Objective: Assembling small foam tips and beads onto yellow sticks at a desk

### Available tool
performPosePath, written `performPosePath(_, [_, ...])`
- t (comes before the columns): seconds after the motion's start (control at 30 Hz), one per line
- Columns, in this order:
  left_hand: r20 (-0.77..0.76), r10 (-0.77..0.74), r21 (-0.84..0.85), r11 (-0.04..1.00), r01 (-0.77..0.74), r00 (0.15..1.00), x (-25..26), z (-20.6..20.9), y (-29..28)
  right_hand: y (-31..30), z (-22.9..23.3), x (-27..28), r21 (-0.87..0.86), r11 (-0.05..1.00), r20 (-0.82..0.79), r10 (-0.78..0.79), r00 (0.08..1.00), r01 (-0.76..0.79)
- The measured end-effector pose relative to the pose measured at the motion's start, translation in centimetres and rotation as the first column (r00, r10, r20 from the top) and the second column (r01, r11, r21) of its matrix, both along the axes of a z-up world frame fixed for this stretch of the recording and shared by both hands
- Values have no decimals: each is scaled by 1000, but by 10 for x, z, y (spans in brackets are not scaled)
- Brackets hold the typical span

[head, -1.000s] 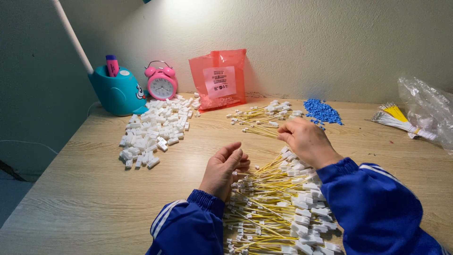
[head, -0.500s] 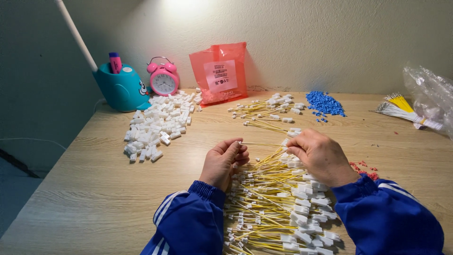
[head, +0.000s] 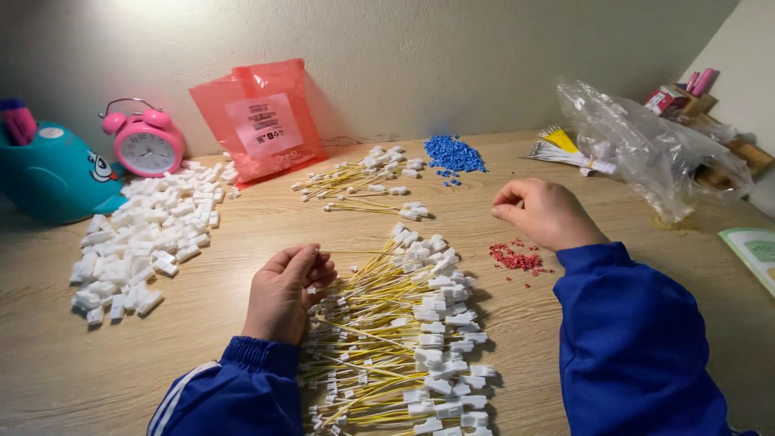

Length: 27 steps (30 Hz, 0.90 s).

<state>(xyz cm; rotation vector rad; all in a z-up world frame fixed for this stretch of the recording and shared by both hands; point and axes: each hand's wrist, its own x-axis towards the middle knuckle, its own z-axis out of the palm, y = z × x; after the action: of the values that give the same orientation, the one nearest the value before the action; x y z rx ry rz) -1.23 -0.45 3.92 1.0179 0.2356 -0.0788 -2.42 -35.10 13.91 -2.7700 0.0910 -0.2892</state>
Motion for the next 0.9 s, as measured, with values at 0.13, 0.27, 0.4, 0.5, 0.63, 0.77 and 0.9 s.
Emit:
performPosePath(0.13, [3, 0, 9, 1000, 0, 1000, -1, 5, -1, 1, 1, -3, -111, 990, -268, -119, 956, 92])
performPosePath(0.27, [19, -2, 3, 1000, 2, 1000, 0, 2, -1, 5, -7, 3, -168, 981, -368, -153, 917, 96])
performPosePath(0.4, [29, -14, 1, 1000, 14, 999, 1, -1, 0, 8, -13, 5, -223, 971, -405, -168, 899, 81])
performPosePath(0.5, [34, -24, 3, 1000, 24, 999, -3, 4, 1, 14, -12, 6, -204, 975, -377, -162, 912, 89])
performPosePath(0.63, [44, -32, -5, 999, 32, 999, 1, -3, 2, 18, -8, 5, -136, 986, -346, -136, 928, 94])
performPosePath(0.77, [42, -50, -12, 999, 51, 998, 4, -7, 3, 13, -6, 6, -165, 982, -346, -144, 927, 91])
performPosePath(0.9, [44, -49, -20, 999, 50, 998, -5, 8, 3, 9, -14, 7, -219, 974, -404, -150, 903, 64])
